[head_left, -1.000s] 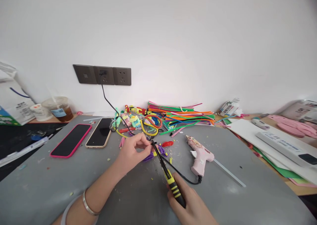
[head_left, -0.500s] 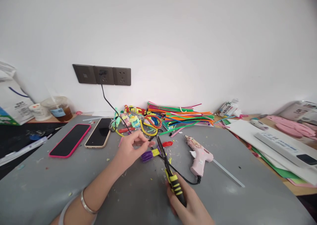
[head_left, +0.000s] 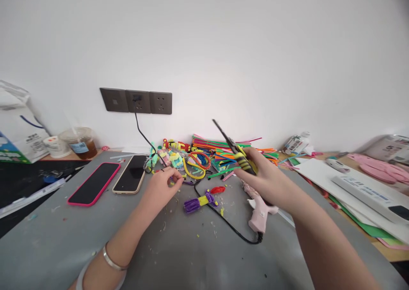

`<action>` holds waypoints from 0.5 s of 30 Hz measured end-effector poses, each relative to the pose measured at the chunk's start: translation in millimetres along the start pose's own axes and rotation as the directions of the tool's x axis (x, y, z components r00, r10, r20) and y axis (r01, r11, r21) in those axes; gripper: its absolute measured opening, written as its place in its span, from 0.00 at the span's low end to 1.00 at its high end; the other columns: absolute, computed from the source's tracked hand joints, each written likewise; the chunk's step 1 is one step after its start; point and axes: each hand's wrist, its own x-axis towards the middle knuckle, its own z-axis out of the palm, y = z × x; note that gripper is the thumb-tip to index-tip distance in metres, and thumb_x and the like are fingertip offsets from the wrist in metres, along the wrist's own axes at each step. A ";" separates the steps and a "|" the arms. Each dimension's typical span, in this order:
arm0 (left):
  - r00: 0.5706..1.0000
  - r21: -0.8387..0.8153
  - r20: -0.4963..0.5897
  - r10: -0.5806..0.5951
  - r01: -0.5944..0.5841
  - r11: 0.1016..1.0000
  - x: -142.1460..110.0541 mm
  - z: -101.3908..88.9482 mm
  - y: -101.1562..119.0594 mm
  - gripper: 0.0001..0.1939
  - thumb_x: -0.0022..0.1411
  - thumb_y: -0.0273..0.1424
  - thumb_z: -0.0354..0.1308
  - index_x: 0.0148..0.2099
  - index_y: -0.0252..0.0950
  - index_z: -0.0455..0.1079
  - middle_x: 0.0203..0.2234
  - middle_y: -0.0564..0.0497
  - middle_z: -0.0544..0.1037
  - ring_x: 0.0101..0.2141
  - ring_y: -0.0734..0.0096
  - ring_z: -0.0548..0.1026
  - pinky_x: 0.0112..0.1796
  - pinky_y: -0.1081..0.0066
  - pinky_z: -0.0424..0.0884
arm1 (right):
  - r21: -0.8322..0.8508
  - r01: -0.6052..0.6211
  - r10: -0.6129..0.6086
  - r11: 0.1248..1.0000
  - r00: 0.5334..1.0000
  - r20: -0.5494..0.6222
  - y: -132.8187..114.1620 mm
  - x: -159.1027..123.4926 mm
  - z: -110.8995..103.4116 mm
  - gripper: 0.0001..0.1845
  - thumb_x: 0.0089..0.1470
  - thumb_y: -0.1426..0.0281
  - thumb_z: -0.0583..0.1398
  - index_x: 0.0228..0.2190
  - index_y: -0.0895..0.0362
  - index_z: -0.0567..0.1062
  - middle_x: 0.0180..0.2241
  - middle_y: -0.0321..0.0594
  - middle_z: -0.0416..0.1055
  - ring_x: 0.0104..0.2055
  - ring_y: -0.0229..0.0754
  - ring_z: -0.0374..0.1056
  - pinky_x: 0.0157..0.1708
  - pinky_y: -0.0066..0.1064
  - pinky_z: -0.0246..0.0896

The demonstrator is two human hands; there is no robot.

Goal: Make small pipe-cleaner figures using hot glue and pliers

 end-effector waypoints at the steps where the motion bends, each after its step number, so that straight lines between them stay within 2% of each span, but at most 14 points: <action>1: 1.000 -0.004 0.018 -0.005 0.005 1.000 -0.1 0.2 0.6 0.07 0.61 0.31 0.53 0.31 0.38 0.70 0.31 0.51 0.78 0.30 0.67 0.73 0.32 0.71 0.64 | -0.119 0.012 -0.014 0.993 1.000 -0.009 -2.2 17.8 0.0 0.23 0.52 0.61 0.58 0.49 0.56 0.66 0.39 0.44 0.74 0.38 0.49 0.70 0.35 0.34 0.62; 3: 0.999 0.002 0.053 -0.012 0.012 1.000 -0.5 0.4 1.2 0.07 0.61 0.31 0.52 0.32 0.38 0.70 0.31 0.51 0.78 0.31 0.67 0.73 0.32 0.71 0.64 | -0.335 0.040 -0.028 0.941 0.999 0.038 -6.0 50.5 6.8 0.22 0.53 0.61 0.58 0.47 0.59 0.68 0.41 0.49 0.74 0.40 0.51 0.71 0.36 0.35 0.62; 5: 0.995 0.023 0.100 -0.022 0.019 1.000 -1.0 1.1 0.3 0.07 0.61 0.31 0.52 0.32 0.38 0.70 0.31 0.51 0.78 0.30 0.67 0.73 0.32 0.70 0.63 | -0.561 0.091 -0.072 0.822 0.996 0.056 -8.7 78.3 20.5 0.24 0.52 0.62 0.60 0.48 0.62 0.69 0.45 0.55 0.74 0.45 0.56 0.70 0.40 0.38 0.62; 8: 0.984 0.089 0.171 -0.042 0.027 0.996 -1.7 2.7 -3.0 0.07 0.60 0.30 0.53 0.33 0.38 0.73 0.30 0.52 0.78 0.29 0.67 0.72 0.31 0.70 0.62 | -0.627 0.121 -0.114 0.770 0.992 0.052 -11.4 109.3 45.6 0.28 0.51 0.63 0.62 0.51 0.64 0.70 0.51 0.61 0.70 0.53 0.65 0.66 0.50 0.48 0.58; 12: 0.980 0.164 0.191 -0.053 0.021 0.986 -2.8 4.6 -2.7 0.09 0.62 0.30 0.53 0.35 0.39 0.75 0.31 0.51 0.78 0.30 0.66 0.73 0.32 0.69 0.60 | -0.638 0.208 -0.177 0.742 0.978 0.113 -10.2 133.4 76.7 0.29 0.51 0.63 0.65 0.53 0.61 0.70 0.54 0.59 0.69 0.58 0.64 0.62 0.57 0.55 0.49; 15: 0.979 0.148 0.198 -0.047 0.018 0.989 -6.1 6.4 4.7 0.14 0.66 0.37 0.51 0.35 0.39 0.75 0.29 0.51 0.78 0.29 0.66 0.73 0.31 0.68 0.60 | -0.620 0.250 -0.192 0.744 0.968 0.161 -4.9 141.5 93.9 0.27 0.52 0.63 0.65 0.52 0.60 0.72 0.55 0.58 0.70 0.58 0.63 0.62 0.60 0.60 0.44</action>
